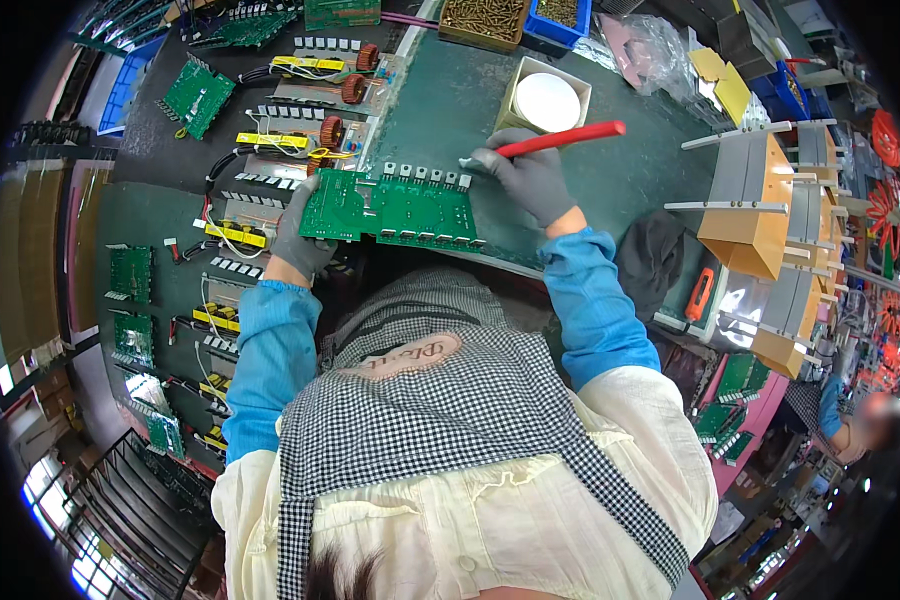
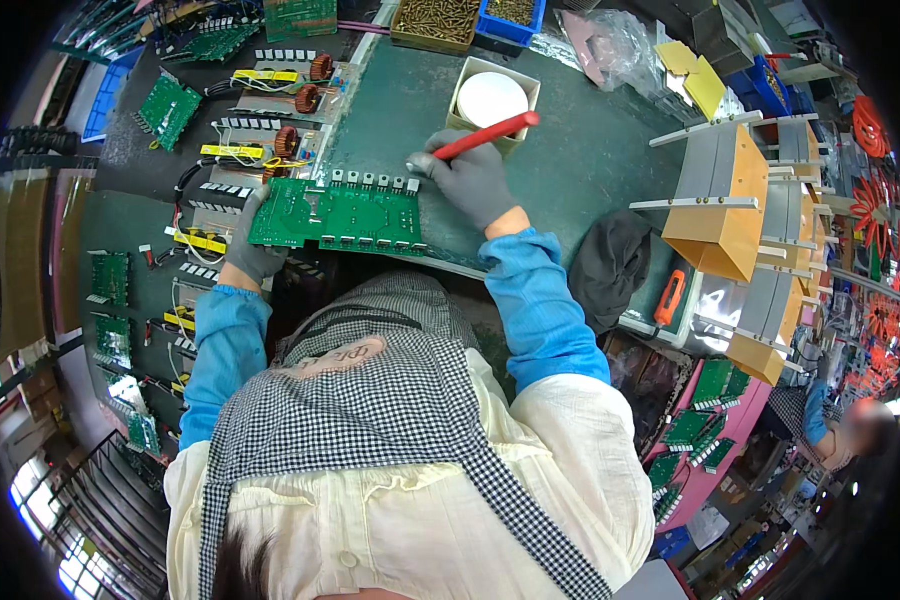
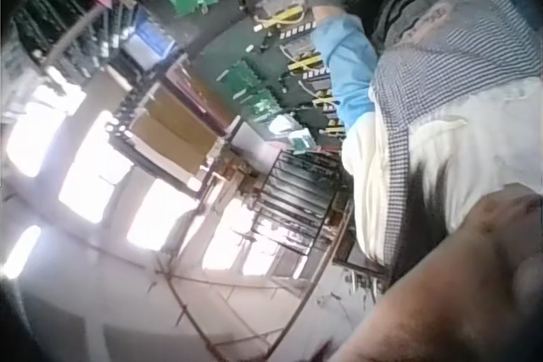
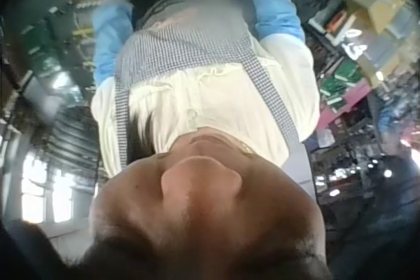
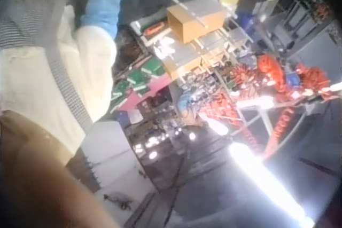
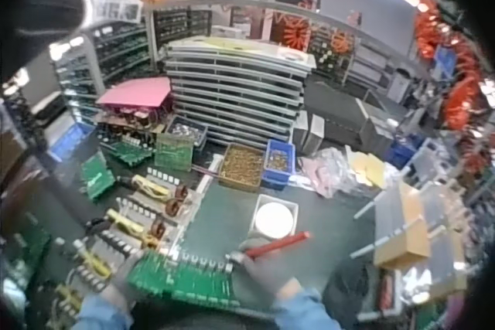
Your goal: Applying white paste to components on green circuit boards using a brush.
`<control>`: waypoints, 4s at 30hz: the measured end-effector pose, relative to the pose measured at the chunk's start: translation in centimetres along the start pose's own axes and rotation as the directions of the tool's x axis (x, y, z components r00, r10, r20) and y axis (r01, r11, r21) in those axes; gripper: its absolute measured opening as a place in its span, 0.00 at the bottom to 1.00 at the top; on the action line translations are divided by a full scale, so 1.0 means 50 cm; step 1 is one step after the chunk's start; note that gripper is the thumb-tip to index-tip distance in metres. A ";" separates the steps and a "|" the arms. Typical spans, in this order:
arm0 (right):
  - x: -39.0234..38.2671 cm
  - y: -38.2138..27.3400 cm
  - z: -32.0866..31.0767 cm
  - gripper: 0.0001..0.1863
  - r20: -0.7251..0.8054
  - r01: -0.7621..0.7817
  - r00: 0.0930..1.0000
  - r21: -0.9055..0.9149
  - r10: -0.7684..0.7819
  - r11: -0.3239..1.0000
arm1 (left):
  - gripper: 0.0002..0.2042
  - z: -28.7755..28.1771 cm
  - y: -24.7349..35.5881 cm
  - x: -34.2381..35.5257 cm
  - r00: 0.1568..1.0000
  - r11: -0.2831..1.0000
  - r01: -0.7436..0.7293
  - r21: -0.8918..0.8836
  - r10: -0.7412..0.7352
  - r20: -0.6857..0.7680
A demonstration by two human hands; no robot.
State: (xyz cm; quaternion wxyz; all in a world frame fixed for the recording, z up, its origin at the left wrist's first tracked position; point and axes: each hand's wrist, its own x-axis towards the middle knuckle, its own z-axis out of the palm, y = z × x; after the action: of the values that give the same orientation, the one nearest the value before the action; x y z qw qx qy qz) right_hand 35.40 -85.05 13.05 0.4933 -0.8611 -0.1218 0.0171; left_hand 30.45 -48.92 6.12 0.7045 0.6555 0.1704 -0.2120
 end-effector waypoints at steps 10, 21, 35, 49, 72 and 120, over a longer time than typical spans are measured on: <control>0.003 -0.006 0.003 0.15 0.030 -0.133 0.991 0.261 0.130 0.956 | 0.17 -0.010 0.006 0.003 0.976 0.832 0.210 -0.514 -0.208 0.063; 0.014 -0.005 0.031 0.17 -0.002 -0.074 0.997 0.214 0.076 0.974 | 0.19 -0.002 -0.008 0.009 0.984 0.869 0.160 -0.469 -0.177 0.007; 0.031 0.000 0.058 0.16 0.033 -0.006 0.999 0.097 0.002 0.995 | 0.17 0.028 0.048 -0.005 0.947 0.735 0.240 -0.634 -0.321 -0.014; 0.033 -0.031 0.058 0.16 0.091 0.014 0.996 0.125 -0.026 0.992 | 0.16 0.027 0.039 -0.003 0.953 0.742 0.231 -0.629 -0.303 -0.008; 0.065 0.075 -0.144 0.14 -0.383 0.072 0.835 -0.636 -0.396 0.768 | 0.15 0.090 -0.026 0.048 0.950 0.752 0.209 -0.625 -0.003 0.314; 0.065 -0.030 0.022 0.16 0.213 0.189 0.959 0.018 -0.189 0.982 | 0.14 0.112 0.051 0.000 0.952 0.753 0.256 -0.607 -0.304 0.026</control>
State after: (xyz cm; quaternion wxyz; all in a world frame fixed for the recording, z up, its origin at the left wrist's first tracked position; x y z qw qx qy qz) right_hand 38.09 -82.67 14.07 0.4756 -0.8393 -0.2559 0.0624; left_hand 31.57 -54.35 8.78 0.8296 0.3712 0.3511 -0.2251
